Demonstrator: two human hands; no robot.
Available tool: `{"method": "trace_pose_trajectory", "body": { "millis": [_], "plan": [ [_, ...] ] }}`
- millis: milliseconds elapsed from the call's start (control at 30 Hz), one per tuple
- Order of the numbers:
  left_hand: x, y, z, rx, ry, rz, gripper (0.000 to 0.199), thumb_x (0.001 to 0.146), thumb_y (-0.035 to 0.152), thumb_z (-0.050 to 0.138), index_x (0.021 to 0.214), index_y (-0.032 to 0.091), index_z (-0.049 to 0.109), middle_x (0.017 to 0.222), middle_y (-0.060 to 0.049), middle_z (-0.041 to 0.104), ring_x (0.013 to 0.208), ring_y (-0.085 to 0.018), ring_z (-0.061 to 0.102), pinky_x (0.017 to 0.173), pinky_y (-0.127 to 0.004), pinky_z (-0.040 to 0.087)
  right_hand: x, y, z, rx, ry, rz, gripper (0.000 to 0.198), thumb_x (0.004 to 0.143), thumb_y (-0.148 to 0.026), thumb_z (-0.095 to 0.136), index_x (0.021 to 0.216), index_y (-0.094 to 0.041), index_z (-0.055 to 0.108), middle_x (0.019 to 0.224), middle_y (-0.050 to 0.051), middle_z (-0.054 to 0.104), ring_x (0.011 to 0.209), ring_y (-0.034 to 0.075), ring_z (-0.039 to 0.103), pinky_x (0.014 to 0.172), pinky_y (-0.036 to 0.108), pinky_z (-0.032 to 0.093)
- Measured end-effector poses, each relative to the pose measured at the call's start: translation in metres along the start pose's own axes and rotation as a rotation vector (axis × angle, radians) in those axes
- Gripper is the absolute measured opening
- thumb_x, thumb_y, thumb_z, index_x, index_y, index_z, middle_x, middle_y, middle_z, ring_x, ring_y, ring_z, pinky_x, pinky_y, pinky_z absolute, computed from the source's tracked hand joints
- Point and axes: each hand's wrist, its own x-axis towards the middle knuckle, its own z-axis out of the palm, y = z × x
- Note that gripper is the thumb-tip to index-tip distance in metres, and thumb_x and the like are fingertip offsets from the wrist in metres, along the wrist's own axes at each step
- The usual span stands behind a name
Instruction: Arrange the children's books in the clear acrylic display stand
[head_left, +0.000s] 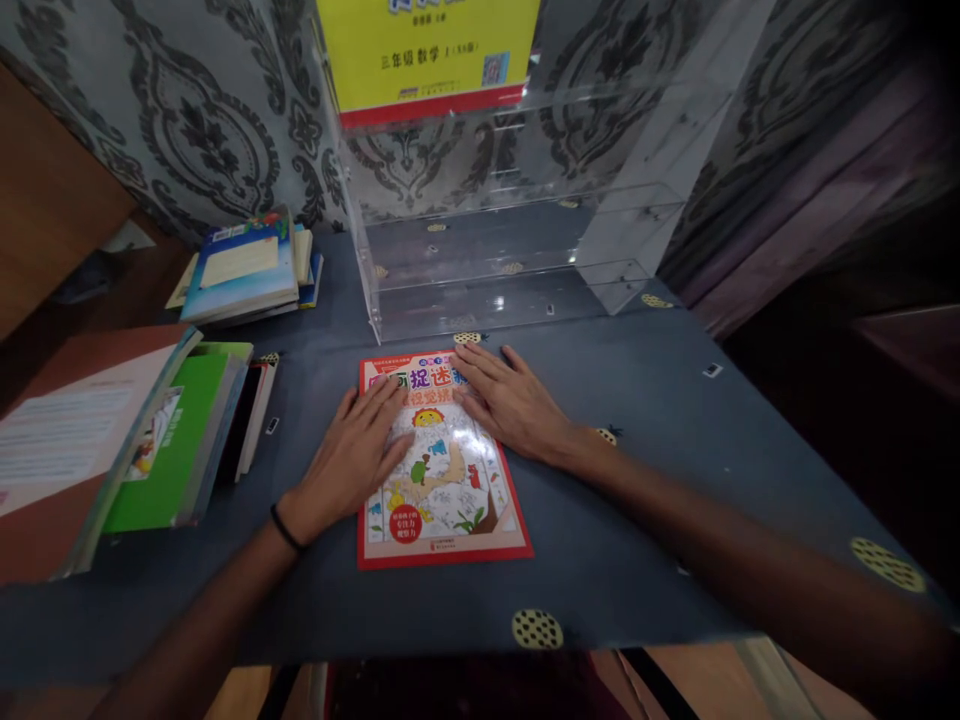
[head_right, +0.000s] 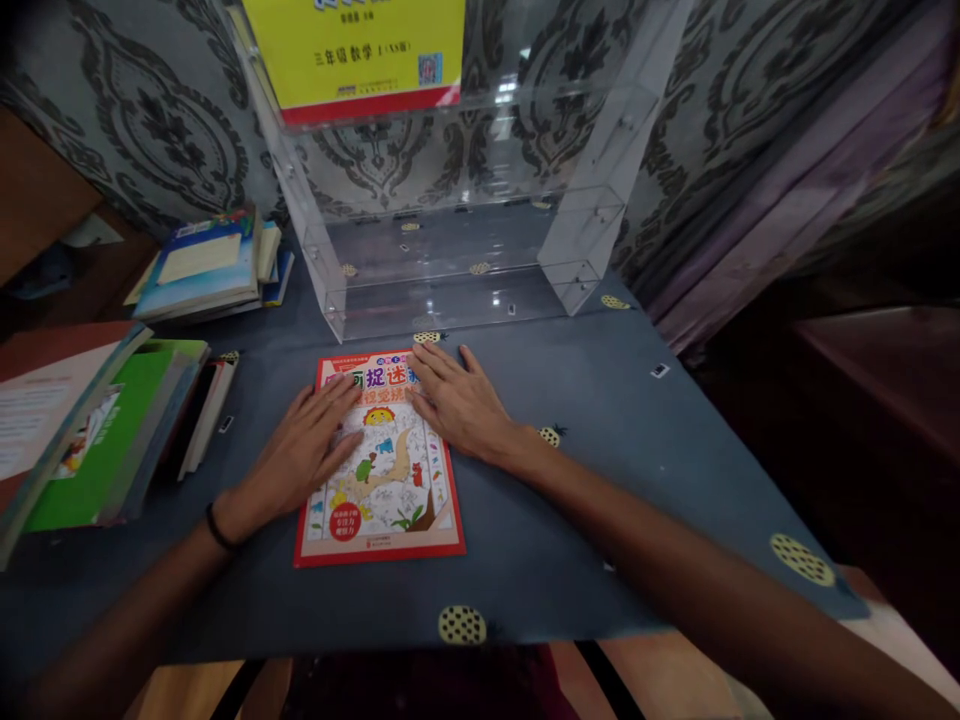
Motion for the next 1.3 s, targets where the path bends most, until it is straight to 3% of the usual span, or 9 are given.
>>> {"method": "trace_pose_trajectory", "body": {
  "millis": [167,400,500,633,767,933,1100,1200,1300],
  "plan": [
    [0.012,-0.013,0.003,-0.015,-0.013,-0.109,0.059,0.105,0.046,0.028,0.151,0.009,0.038,0.161,-0.018,0.035,0.151,-0.029,0.030,0.122,-0.056,0.026,-0.002,0.001,0.002,0.003,-0.003,-0.003,0.049,0.105,-0.036,0.035,0.148,-0.014,0.045,0.156,0.013,0.044,0.147,0.027,0.037,0.118,0.057,0.031],
    [-0.017,-0.018,0.001,-0.001,-0.043,-0.055,0.066,0.103,0.053,0.033,0.157,0.015,0.027,0.165,-0.016,0.028,0.154,-0.029,0.022,0.123,-0.056,0.023,-0.003,0.002,0.002,0.011,-0.006,-0.010,0.050,0.105,-0.036,0.035,0.148,-0.013,0.046,0.156,0.015,0.044,0.147,0.028,0.037,0.118,0.058,0.031],
    [-0.025,-0.025,-0.005,-0.049,-0.043,-0.016,0.058,0.105,0.045,0.033,0.156,0.018,0.029,0.163,-0.013,0.034,0.153,-0.027,0.026,0.123,-0.054,0.026,0.000,-0.001,-0.002,-0.012,-0.016,-0.007,0.049,0.104,-0.033,0.035,0.146,-0.011,0.048,0.155,0.017,0.045,0.146,0.030,0.039,0.118,0.060,0.030],
    [-0.024,-0.038,-0.010,-0.158,0.031,0.009,0.048,0.105,0.027,0.030,0.151,0.017,0.038,0.153,-0.013,0.050,0.143,-0.023,0.045,0.118,-0.048,0.039,0.016,-0.026,-0.006,-0.050,-0.040,-0.062,0.047,0.104,-0.030,0.035,0.141,-0.007,0.054,0.149,0.020,0.052,0.143,0.034,0.044,0.118,0.066,0.025],
    [-0.021,-0.046,-0.006,-0.228,0.116,-0.006,0.050,0.101,0.017,0.031,0.150,0.018,0.039,0.144,-0.012,0.059,0.132,-0.022,0.056,0.113,-0.048,0.044,0.025,-0.072,0.001,0.051,-0.112,-0.268,0.045,0.103,-0.030,0.042,0.141,-0.011,0.055,0.150,0.017,0.052,0.144,0.030,0.042,0.121,0.057,0.028],
    [-0.022,-0.047,-0.001,-0.242,0.150,0.004,0.049,0.100,0.018,0.030,0.149,0.019,0.040,0.140,-0.012,0.061,0.128,-0.024,0.058,0.111,-0.048,0.046,-0.013,-0.114,0.010,0.186,-0.178,-0.514,0.045,0.103,-0.027,0.044,0.143,-0.009,0.053,0.152,0.016,0.050,0.145,0.026,0.041,0.124,0.053,0.025],
    [-0.021,-0.038,-0.009,-0.214,0.103,-0.062,0.047,0.104,0.037,0.038,0.146,0.015,0.042,0.143,-0.015,0.059,0.129,-0.026,0.058,0.113,-0.048,0.044,-0.053,-0.122,0.007,0.309,-0.227,-0.654,0.049,0.099,-0.013,0.047,0.147,-0.006,0.046,0.154,0.018,0.046,0.147,0.023,0.039,0.125,0.045,0.028],
    [-0.022,-0.030,-0.011,-0.170,0.069,-0.088,0.053,0.103,0.043,0.040,0.147,0.015,0.039,0.148,-0.017,0.054,0.134,-0.027,0.054,0.115,-0.050,0.040,-0.062,-0.120,-0.002,0.400,-0.241,-0.614,0.047,0.100,-0.018,0.050,0.146,-0.005,0.048,0.153,0.020,0.047,0.147,0.024,0.039,0.125,0.046,0.027],
    [-0.024,-0.026,-0.008,-0.131,0.061,-0.092,0.058,0.101,0.045,0.044,0.150,0.014,0.035,0.152,-0.019,0.049,0.139,-0.028,0.049,0.118,-0.053,0.035,-0.068,-0.112,-0.014,0.482,-0.239,-0.467,0.051,0.102,-0.032,0.050,0.148,-0.009,0.047,0.154,0.018,0.046,0.148,0.025,0.036,0.124,0.049,0.030]
  ]
}}
